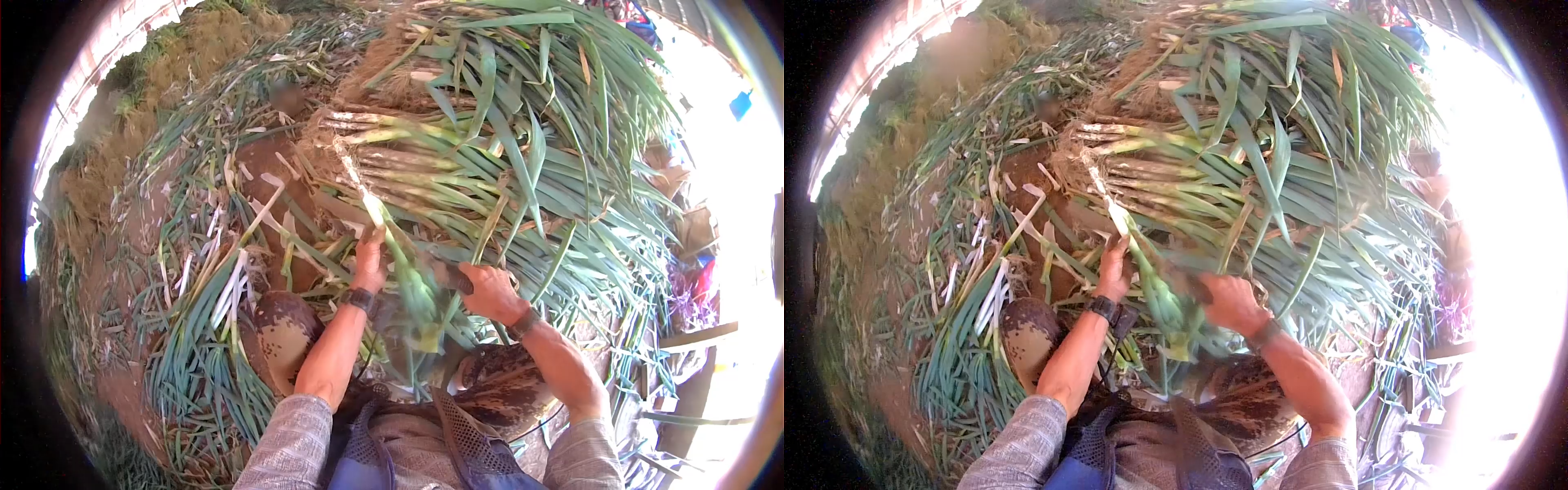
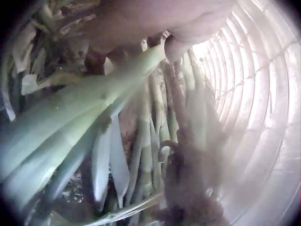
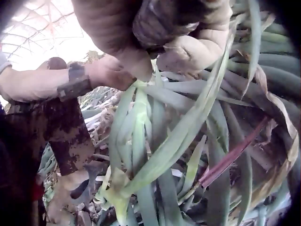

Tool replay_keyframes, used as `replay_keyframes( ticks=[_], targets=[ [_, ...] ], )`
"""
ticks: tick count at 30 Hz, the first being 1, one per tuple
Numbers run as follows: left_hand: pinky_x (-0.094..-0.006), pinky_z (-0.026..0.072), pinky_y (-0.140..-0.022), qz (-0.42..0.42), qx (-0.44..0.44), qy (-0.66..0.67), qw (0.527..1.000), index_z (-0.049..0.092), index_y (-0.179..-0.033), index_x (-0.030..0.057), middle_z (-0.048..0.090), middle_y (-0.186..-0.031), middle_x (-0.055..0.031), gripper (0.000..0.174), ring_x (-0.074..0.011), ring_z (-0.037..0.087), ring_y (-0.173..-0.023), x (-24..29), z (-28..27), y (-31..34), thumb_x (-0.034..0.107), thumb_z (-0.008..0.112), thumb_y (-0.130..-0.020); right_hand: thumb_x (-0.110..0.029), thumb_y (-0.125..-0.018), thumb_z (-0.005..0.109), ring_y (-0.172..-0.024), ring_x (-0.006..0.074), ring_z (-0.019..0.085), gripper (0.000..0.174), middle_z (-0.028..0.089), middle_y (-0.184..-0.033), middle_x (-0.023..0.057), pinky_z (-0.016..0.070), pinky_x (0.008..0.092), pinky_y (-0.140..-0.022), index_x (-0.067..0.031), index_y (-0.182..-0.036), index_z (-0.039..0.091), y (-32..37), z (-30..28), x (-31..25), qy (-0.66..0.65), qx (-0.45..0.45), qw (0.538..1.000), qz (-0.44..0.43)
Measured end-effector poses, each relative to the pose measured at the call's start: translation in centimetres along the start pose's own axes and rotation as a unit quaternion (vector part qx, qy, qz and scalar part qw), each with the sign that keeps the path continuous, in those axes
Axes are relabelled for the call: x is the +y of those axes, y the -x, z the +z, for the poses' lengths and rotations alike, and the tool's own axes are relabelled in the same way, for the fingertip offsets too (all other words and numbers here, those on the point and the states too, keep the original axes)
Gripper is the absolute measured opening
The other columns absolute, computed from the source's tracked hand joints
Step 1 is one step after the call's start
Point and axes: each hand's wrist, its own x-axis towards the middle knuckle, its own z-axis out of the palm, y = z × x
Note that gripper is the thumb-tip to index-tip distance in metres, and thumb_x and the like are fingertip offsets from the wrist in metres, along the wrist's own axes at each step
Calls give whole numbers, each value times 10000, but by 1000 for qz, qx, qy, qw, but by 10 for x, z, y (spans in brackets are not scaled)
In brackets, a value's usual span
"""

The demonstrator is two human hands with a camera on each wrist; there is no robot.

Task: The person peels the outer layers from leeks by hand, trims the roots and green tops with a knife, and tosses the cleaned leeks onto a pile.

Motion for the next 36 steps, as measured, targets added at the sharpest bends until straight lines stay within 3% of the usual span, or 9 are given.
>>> replay_keyframes(
  ticks=[4,6,10,12,14,24,26,29,36],
  targets=[
    [-403,562,-671,-1,12,-59,998,544,-1225,55,643,-1041,-72,360,-209,649,-868,7,7,1,317,591,-983,-152,-751,699,-828,407,650,375,675,-861,183,517,488,-702,-91,-1112,617,-6,-4,1,-12,1,1000,-19],
    [-292,534,-625,6,30,-84,996,587,-1196,35,664,-984,-46,364,-150,656,-786,13,9,0,329,584,-983,-152,-749,703,-829,405,651,381,675,-864,181,521,483,-704,-88,-1115,618,-12,-1,-1,-23,19,999,-20],
    [-313,526,-770,56,4,-182,982,582,-1210,-37,666,-1032,-104,507,-179,649,-890,14,-4,-13,408,603,-968,-148,-746,702,-836,392,658,373,681,-880,182,532,467,-710,-75,-1104,627,-16,-15,-18,-61,75,994,-57],
    [-342,480,-861,133,60,-205,968,566,-1231,-63,656,-1057,-129,556,-184,608,-985,4,-7,-27,417,621,-956,-154,-748,704,-836,388,660,379,684,-893,182,533,467,-713,-78,-1111,627,-20,-18,-23,-62,75,994,-45],
    [-280,464,-773,150,46,-263,952,640,-1112,28,649,-957,-9,400,-100,578,-859,21,10,-10,400,622,-965,-161,-749,705,-836,384,663,386,688,-907,183,535,467,-716,-80,-1118,627,-21,-19,-24,-66,73,995,-33],
    [-322,447,-882,58,-8,-355,933,608,-1225,-42,649,-1076,-86,530,-159,576,-965,26,-9,7,409,641,-948,-204,-786,666,-855,410,649,312,675,-876,201,514,505,-736,-96,-1075,618,-22,-12,-16,-69,44,996,-37],
    [-343,466,-887,-72,-26,-318,945,590,-1252,-31,644,-1084,-92,552,-180,594,-985,18,-10,19,430,630,-951,-200,-780,660,-856,416,645,298,672,-864,202,508,514,-738,-88,-1052,613,-25,-7,-14,-73,27,997,-28],
    [-359,508,-801,-63,-18,-358,931,585,-1257,-7,634,-1107,-76,524,-176,619,-919,-20,-40,6,418,628,-955,-181,-796,593,-908,387,661,349,690,-1024,166,535,484,-790,-151,-1142,633,-31,-4,-16,-2,-26,1000,-2],
    [-372,543,-746,-81,-72,-352,930,573,-1245,-4,614,-1112,-83,488,-182,642,-900,-66,-74,0,380,639,-951,-184,-739,640,-822,425,642,281,673,-838,207,511,524,-723,-85,-1002,638,-49,21,-12,-5,-18,999,-36]
  ],
)
